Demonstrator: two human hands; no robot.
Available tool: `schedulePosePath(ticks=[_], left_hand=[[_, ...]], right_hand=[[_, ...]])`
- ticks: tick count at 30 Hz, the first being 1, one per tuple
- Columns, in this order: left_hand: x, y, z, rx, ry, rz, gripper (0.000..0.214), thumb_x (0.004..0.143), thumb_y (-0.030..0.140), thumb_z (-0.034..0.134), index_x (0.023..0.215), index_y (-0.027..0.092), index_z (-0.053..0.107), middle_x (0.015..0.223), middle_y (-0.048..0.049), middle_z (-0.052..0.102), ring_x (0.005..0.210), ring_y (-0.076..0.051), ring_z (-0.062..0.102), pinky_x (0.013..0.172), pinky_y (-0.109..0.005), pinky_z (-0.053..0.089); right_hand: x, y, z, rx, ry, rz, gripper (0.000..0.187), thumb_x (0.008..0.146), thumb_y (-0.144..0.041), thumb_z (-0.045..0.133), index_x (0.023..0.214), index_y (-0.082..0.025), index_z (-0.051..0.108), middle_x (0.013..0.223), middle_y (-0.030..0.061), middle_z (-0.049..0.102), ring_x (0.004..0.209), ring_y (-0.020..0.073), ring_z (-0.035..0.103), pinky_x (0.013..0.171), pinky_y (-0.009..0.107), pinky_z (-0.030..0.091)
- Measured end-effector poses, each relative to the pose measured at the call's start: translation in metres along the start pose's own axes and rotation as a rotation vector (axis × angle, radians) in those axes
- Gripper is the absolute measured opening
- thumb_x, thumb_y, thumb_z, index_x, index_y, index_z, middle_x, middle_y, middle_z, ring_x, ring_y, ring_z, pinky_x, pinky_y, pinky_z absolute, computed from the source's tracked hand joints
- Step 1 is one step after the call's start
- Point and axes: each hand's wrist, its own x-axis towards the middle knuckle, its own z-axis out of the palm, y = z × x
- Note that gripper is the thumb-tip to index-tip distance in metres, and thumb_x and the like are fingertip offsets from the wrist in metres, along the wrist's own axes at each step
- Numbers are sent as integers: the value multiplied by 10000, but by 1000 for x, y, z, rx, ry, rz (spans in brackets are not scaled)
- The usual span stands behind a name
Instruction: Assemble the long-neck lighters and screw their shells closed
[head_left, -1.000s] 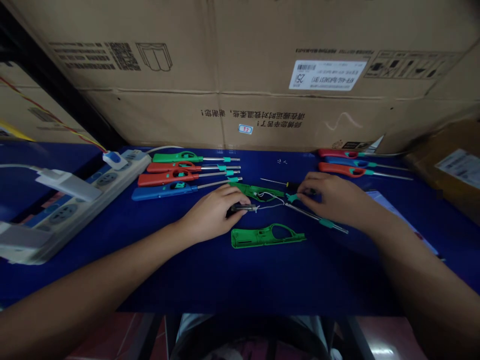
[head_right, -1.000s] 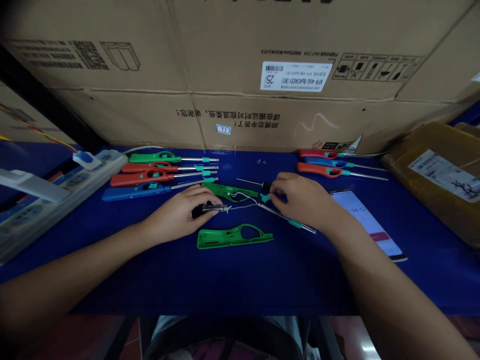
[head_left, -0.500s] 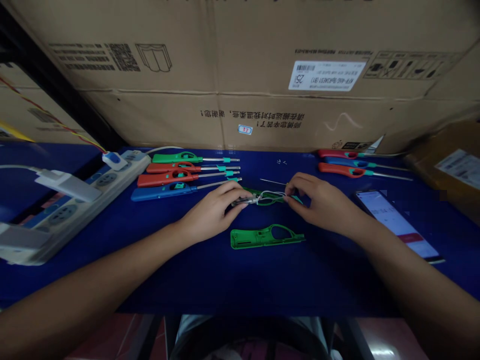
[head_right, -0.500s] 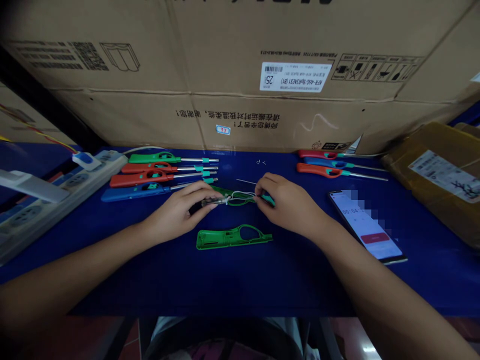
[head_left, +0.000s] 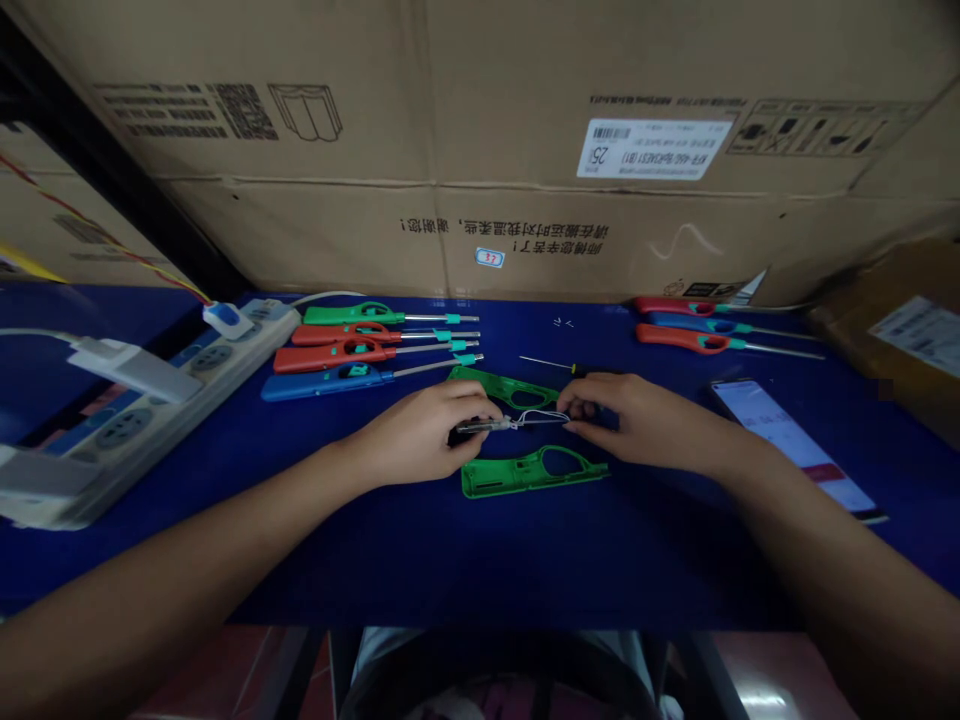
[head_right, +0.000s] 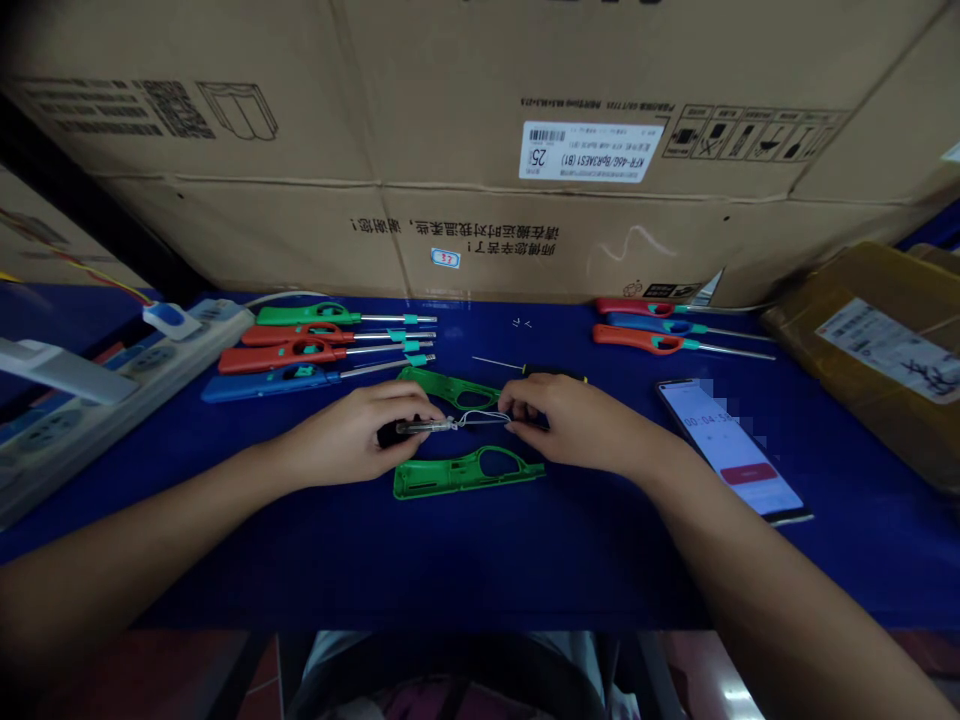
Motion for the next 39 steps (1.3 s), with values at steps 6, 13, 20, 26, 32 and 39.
schedulePosePath(ticks=[6, 13, 20, 26, 32, 39], left_hand=[[2, 4, 2, -90, 33, -28, 206, 974, 237, 589, 1127, 204, 722, 1014, -50, 682, 805, -136, 668, 702, -259, 551], [4, 7, 6, -142, 33, 4, 207, 984, 236, 598, 1150, 211, 719, 1025, -44, 692, 926, -156, 679, 830, -287, 549], [6, 7, 7, -183, 20, 15, 210, 985, 216, 597, 1152, 191, 722, 1028, -52, 700, 938, -153, 688, 862, -279, 546], [6, 4, 6, -186, 6, 22, 216, 982, 219, 596, 1160, 204, 718, 1038, -54, 704, 955, -164, 687, 870, -301, 550], [5, 1, 7, -156, -24, 35, 221, 988, 224, 582, 1156, 184, 720, 1044, -71, 709, 981, -181, 680, 898, -320, 537], [5, 3, 6, -139, -49, 31, 233, 995, 222, 566, 1170, 187, 715, 1039, -71, 710, 984, -190, 673, 893, -342, 537]], right_hand=[[5, -8, 10, -41, 177, -135, 133, 944, -270, 630, 1060, -236, 687, 1047, 85, 612, 978, 218, 600, 863, 365, 500], [12, -17, 22, -59, 209, -229, 88, 955, -239, 625, 1028, -204, 660, 1015, 80, 629, 950, 214, 584, 855, 370, 463], [13, -15, 23, -45, 148, -271, 107, 987, -233, 595, 994, -212, 700, 990, 55, 686, 921, 195, 590, 838, 356, 427], [13, -16, 22, -42, 152, -269, 105, 982, -223, 604, 947, -191, 698, 934, 43, 704, 910, 192, 570, 824, 349, 404], [13, -14, 25, -10, 130, -281, 95, 971, -186, 603, 922, -192, 685, 917, 41, 704, 888, 194, 558, 846, 367, 395], [13, -14, 24, 5, 99, -283, 97, 971, -167, 589, 919, -195, 666, 919, 29, 696, 898, 188, 540, 855, 361, 392]])
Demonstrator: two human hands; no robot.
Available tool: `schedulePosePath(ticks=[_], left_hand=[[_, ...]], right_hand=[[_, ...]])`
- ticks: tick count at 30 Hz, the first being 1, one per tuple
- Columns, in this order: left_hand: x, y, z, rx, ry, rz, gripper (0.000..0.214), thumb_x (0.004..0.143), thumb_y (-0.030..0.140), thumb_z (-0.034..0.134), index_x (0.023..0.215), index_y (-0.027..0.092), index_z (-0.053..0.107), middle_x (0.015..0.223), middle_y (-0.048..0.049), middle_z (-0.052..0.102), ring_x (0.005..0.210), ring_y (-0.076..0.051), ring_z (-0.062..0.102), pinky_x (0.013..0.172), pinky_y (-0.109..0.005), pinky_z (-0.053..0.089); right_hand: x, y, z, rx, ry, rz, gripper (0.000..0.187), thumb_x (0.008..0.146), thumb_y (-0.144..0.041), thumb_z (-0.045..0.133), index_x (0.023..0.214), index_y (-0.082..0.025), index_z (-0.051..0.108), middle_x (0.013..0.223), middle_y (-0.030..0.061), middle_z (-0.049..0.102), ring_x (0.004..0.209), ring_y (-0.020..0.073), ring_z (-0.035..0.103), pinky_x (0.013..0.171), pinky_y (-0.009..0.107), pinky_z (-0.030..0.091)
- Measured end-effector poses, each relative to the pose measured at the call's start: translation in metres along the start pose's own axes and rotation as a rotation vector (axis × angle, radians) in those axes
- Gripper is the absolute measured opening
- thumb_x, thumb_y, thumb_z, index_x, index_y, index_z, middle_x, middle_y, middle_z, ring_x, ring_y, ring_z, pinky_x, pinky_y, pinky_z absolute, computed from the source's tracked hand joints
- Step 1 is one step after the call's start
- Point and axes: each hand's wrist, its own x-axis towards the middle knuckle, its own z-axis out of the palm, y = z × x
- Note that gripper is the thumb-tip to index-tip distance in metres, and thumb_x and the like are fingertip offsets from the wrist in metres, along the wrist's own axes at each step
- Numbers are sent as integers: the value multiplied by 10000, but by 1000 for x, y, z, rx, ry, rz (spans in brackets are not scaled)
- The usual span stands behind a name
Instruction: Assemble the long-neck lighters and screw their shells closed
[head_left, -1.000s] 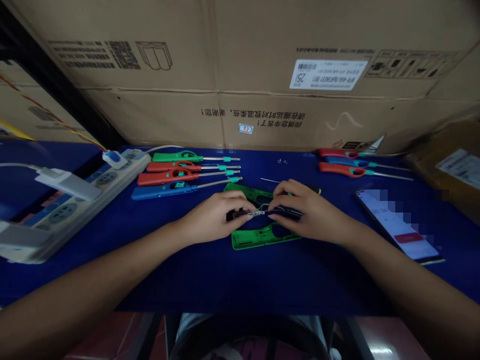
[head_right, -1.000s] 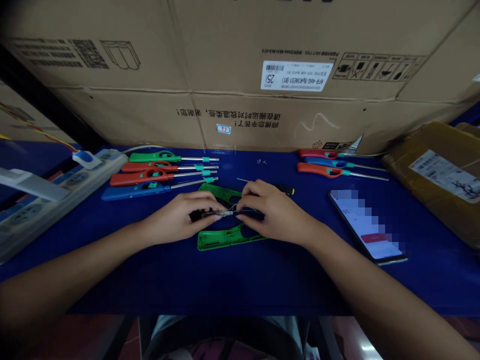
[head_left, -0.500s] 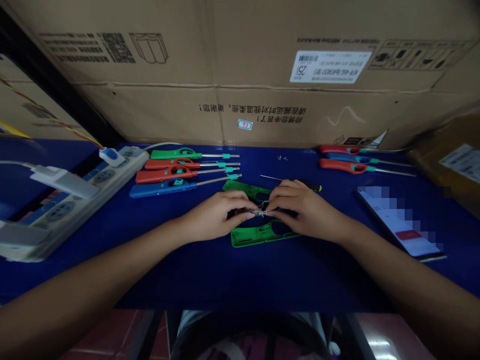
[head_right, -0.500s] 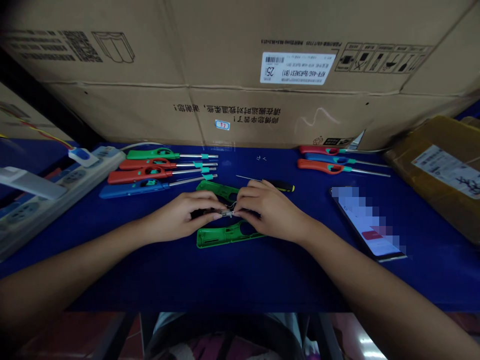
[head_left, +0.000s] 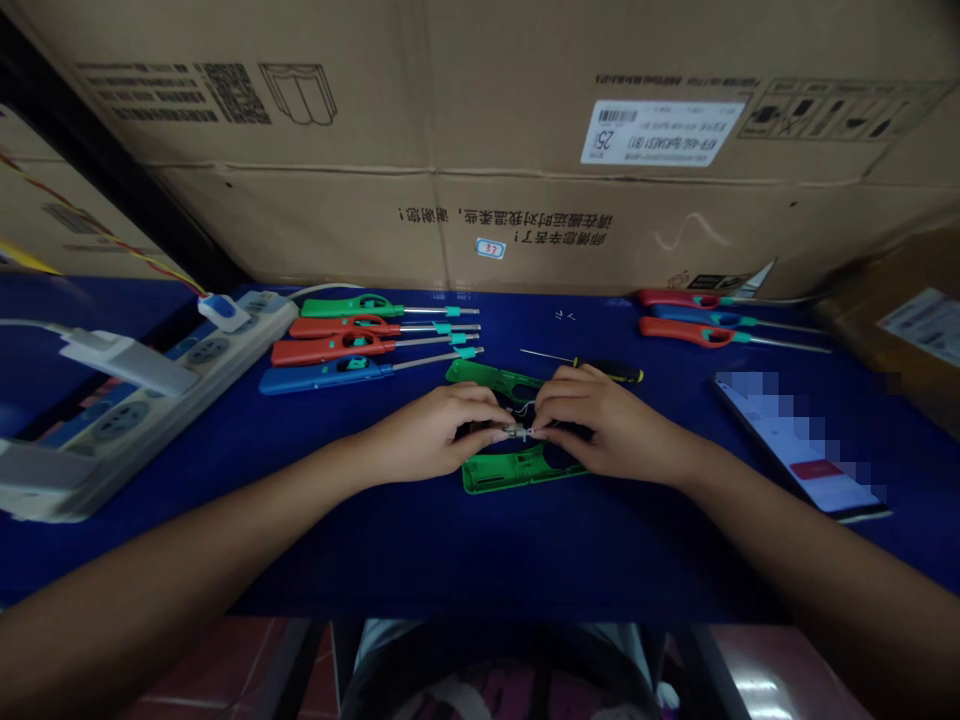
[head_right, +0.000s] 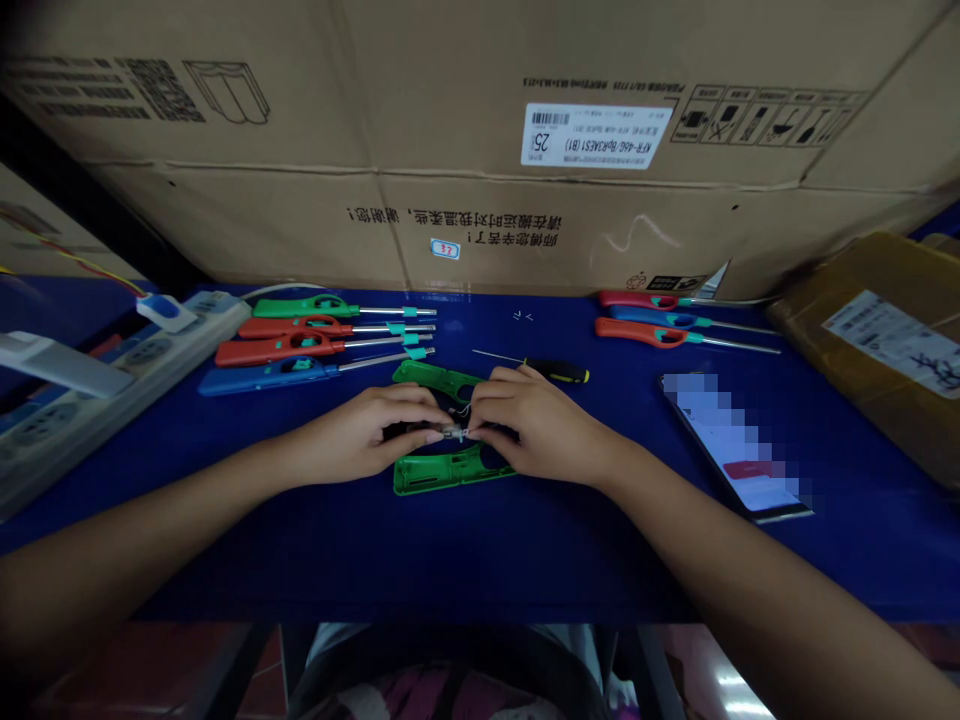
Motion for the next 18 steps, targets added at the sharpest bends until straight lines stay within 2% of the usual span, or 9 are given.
schedulePosePath(ticks=[18], left_hand=[[1, 2, -1, 16, -29, 5, 231, 999, 213, 566, 1170, 179, 717, 1033, -68, 705, 980, -188, 662, 890, -335, 522]], right_hand=[[0, -3, -1, 21, -26, -2, 118, 964, -136, 573, 912, -195, 662, 909, 20, 691, 897, 181, 529, 864, 352, 383]])
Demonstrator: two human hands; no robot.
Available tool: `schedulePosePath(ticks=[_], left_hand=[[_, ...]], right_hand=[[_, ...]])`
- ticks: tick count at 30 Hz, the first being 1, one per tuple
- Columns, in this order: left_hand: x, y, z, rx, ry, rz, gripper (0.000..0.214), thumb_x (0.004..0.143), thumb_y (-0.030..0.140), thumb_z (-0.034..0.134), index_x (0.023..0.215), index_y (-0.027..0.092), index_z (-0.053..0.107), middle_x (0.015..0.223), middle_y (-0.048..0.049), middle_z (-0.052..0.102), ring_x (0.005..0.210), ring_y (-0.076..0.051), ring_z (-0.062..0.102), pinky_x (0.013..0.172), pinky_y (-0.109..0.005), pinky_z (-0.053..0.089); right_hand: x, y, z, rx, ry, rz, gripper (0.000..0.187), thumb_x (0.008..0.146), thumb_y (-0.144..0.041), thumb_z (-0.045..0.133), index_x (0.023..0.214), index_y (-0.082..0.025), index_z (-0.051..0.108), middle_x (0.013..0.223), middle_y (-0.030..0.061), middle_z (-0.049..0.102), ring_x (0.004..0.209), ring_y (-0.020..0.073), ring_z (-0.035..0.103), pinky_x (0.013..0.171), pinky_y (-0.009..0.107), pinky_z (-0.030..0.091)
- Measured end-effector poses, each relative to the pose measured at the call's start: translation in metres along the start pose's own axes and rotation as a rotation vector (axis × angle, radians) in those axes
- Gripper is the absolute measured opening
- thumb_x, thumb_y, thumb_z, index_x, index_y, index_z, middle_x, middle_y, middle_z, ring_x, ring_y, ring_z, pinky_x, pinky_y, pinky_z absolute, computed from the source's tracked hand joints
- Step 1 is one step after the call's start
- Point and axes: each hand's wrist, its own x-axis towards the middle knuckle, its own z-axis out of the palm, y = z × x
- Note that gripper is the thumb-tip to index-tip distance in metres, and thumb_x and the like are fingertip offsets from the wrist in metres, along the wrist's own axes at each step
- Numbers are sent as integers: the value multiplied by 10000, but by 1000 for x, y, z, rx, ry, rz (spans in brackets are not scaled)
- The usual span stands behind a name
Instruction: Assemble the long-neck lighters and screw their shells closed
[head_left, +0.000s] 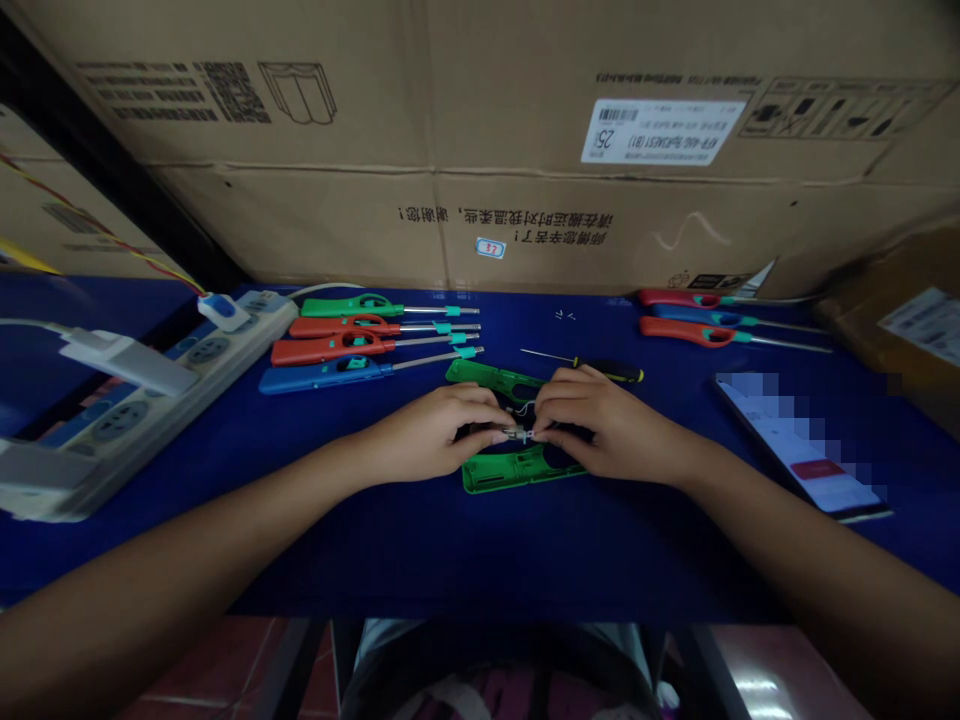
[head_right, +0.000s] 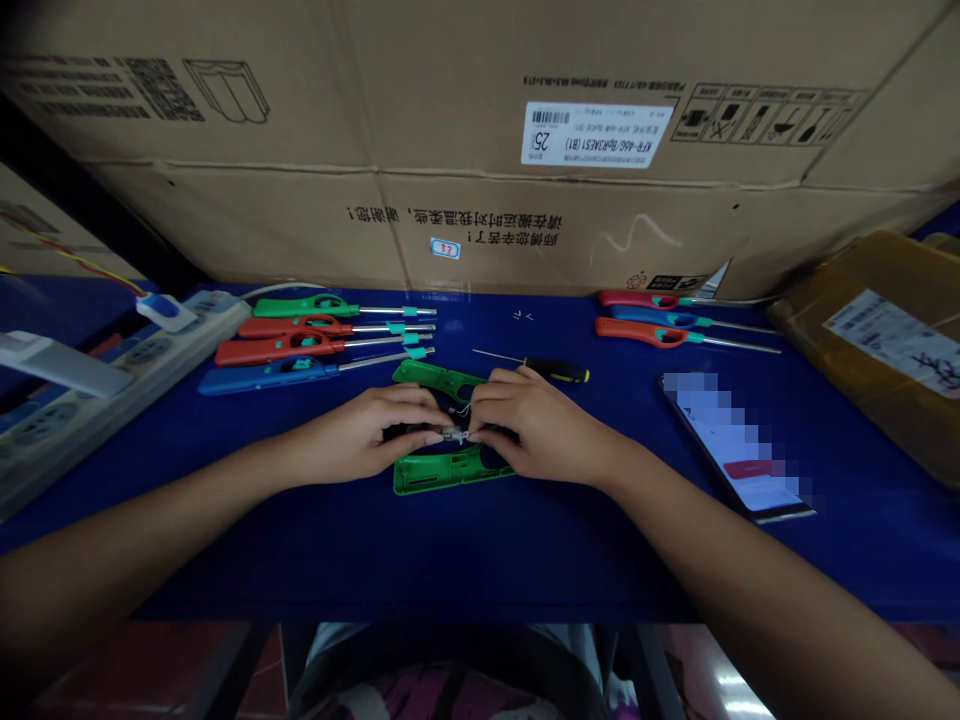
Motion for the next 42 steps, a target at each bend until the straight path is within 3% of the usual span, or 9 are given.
schedulePosePath(ticks=[7, 11, 17, 23, 28, 31, 35, 42], left_hand=[[-1, -5, -4, 1, 19, -5, 213, 979, 209, 593, 1139, 196, 733, 1020, -62, 707, 972, -186, 672, 893, -320, 523], [-2, -11, -9, 3, 62, -30, 207, 971, 230, 602, 1125, 186, 732, 1022, -62, 711, 942, -175, 677, 860, -305, 529], [-3, -8, -19, 80, -2, -73, 194, 942, 245, 604, 1075, 203, 738, 1000, -44, 713, 862, -156, 672, 769, -270, 524], [-9, -11, -31, 247, -12, -95, 204, 882, 235, 610, 1056, 200, 711, 934, -25, 693, 769, -153, 645, 680, -271, 497], [-9, -10, -35, 401, 34, -54, 260, 901, 270, 600, 1136, 191, 679, 1062, -55, 699, 910, -198, 676, 766, -302, 522], [-7, -5, -32, 419, 93, 20, 284, 921, 406, 625, 1080, 177, 677, 1042, -68, 694, 963, -221, 660, 856, -338, 517], [-6, 4, -21, 334, -8, 151, 435, 833, 583, 704, 1013, 187, 681, 968, -50, 686, 907, -218, 640, 839, -350, 506], [-8, 8, -22, 320, -82, 143, 197, 889, 350, 666, 999, 191, 699, 889, -33, 697, 867, -194, 654, 796, -308, 504]], right_hand=[[-2, 5, -4, -31, -21, 2, 149, 934, -89, 569, 888, -197, 661, 888, 23, 680, 894, 187, 536, 862, 361, 371], [-4, 9, -6, 6, 21, 18, 113, 957, -159, 594, 907, -205, 684, 905, 21, 696, 917, 180, 576, 894, 371, 379], [-4, 7, -2, -6, 37, 21, 108, 960, -228, 631, 975, -224, 738, 954, 29, 720, 915, 179, 613, 867, 370, 398], [-9, 11, -22, -117, 97, 92, 131, 966, -227, 583, 899, -205, 693, 909, 49, 696, 865, 189, 608, 842, 378, 417], [-21, 16, -44, -124, -58, 264, 120, 902, -324, 651, 859, -211, 657, 845, 36, 659, 731, 170, 600, 664, 304, 447], [-25, 15, -48, -122, -174, 368, 108, 859, -309, 684, 899, -209, 675, 867, 33, 669, 683, 157, 608, 612, 282, 464], [-25, 13, -46, -102, -214, 376, 51, 869, -216, 626, 853, -201, 671, 874, 43, 672, 701, 159, 629, 640, 284, 491], [-20, 6, -46, -13, -102, 308, 63, 884, -240, 607, 884, -198, 654, 868, 45, 679, 708, 160, 640, 636, 279, 501]])
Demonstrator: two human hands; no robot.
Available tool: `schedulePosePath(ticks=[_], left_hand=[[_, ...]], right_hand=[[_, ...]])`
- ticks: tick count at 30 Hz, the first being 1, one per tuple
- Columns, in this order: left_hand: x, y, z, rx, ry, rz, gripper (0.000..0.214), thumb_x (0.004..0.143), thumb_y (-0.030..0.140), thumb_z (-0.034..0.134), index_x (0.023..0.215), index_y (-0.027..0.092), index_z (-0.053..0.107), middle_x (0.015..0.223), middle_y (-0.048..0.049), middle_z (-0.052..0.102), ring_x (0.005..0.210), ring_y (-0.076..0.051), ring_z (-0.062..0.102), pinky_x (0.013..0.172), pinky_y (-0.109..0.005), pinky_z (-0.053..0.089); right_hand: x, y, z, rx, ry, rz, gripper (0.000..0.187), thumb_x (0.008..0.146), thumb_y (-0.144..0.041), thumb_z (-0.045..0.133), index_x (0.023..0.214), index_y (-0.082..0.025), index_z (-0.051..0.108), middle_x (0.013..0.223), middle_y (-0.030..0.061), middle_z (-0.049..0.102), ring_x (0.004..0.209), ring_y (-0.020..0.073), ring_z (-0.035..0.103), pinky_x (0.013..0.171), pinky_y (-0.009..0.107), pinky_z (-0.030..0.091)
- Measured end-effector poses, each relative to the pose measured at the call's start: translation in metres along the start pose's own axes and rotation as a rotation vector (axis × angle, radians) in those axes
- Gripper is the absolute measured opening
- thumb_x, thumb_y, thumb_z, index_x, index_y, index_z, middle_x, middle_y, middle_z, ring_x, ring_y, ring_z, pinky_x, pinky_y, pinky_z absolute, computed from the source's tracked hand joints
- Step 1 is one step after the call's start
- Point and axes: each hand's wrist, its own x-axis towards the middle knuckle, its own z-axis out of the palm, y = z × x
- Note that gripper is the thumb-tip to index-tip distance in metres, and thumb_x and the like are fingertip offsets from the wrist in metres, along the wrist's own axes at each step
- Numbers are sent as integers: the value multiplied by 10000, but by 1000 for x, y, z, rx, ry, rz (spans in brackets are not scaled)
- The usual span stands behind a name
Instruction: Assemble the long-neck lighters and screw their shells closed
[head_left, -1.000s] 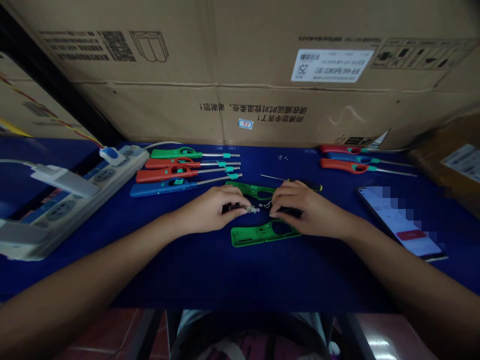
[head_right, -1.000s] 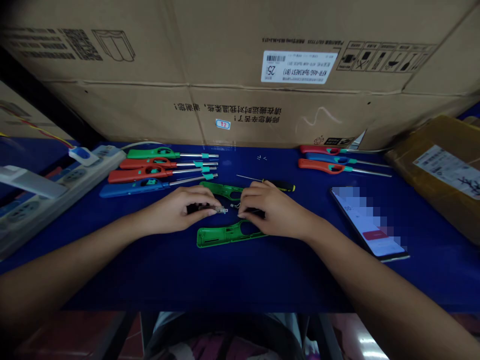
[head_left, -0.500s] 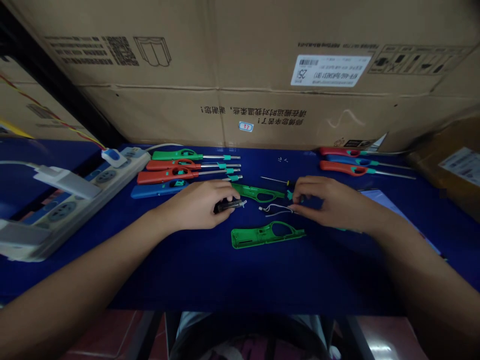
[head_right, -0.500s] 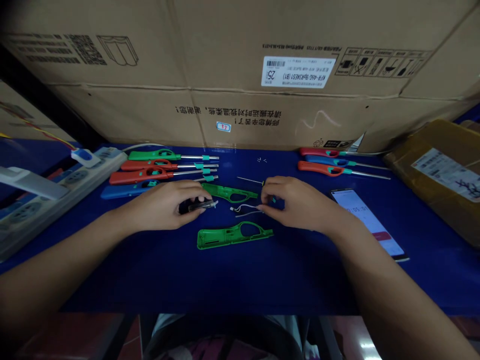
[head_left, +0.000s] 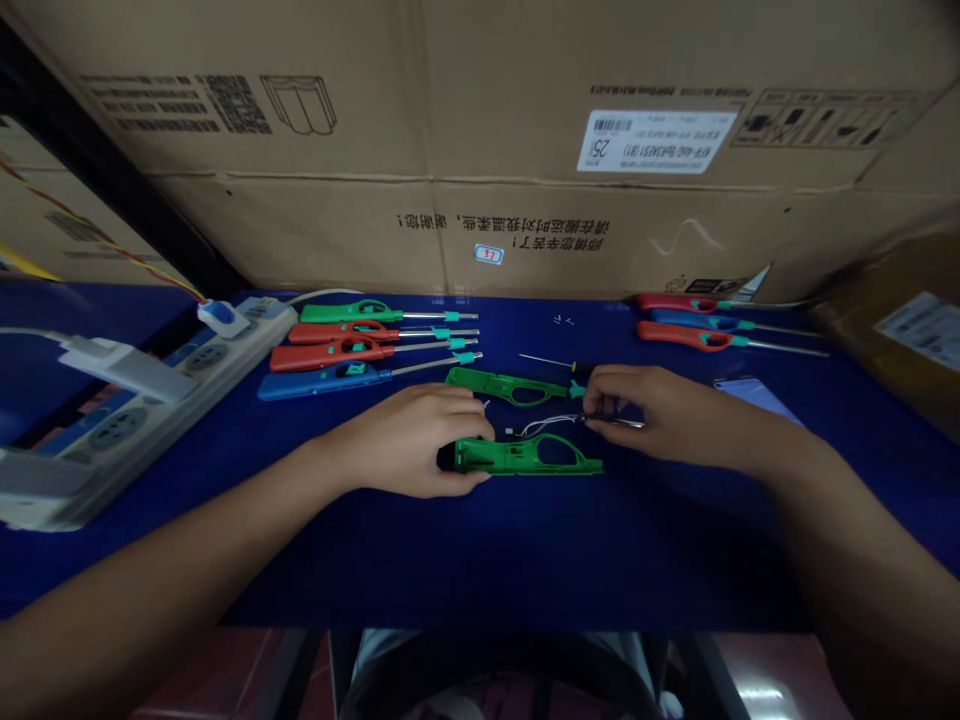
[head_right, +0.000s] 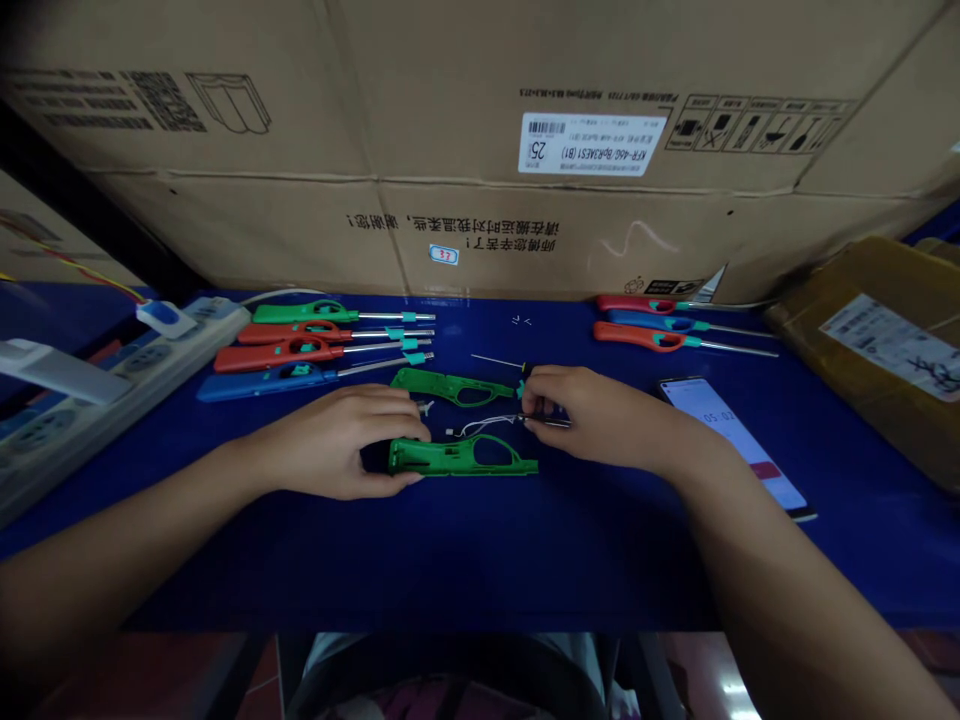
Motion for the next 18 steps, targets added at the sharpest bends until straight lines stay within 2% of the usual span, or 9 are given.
schedulePosePath(ticks=[4, 7, 10, 12, 18], left_hand=[[-3, -4, -7, 118, 0, 4, 214, 870, 368, 666, 971, 188, 723, 888, -41, 712, 876, -217, 656, 822, -348, 513], [-3, -5, -7, 159, 35, -5, 287, 888, 447, 644, 977, 189, 730, 886, -49, 719, 873, -220, 657, 818, -354, 525], [-1, -3, -3, 160, 125, -16, 472, 869, 609, 650, 1039, 175, 729, 899, -63, 721, 858, -222, 661, 806, -357, 542], [0, -3, 1, 139, 216, -34, 526, 858, 645, 658, 1038, 155, 727, 885, -71, 719, 837, -220, 665, 786, -356, 553], [5, -1, 12, -128, 466, -68, 267, 887, 379, 741, 1025, 151, 736, 945, -78, 755, 848, -188, 689, 797, -327, 568]], right_hand=[[0, -3, 1, 46, 45, -32, 71, 905, -265, 613, 908, -208, 657, 856, 32, 689, 721, 153, 632, 656, 275, 499], [0, -6, 2, 59, 116, -57, 72, 911, -272, 624, 932, -211, 657, 861, 32, 687, 747, 156, 624, 686, 281, 503], [1, -9, 2, 96, 152, -81, 76, 911, -281, 637, 932, -210, 656, 867, 35, 692, 766, 162, 628, 705, 286, 507], [1, -11, 2, 119, 133, -86, 72, 905, -282, 654, 917, -212, 655, 868, 31, 694, 769, 159, 630, 706, 280, 504], [1, -13, 6, 150, 77, -88, 53, 890, -265, 668, 903, -215, 658, 864, 24, 686, 758, 150, 615, 701, 272, 499]])
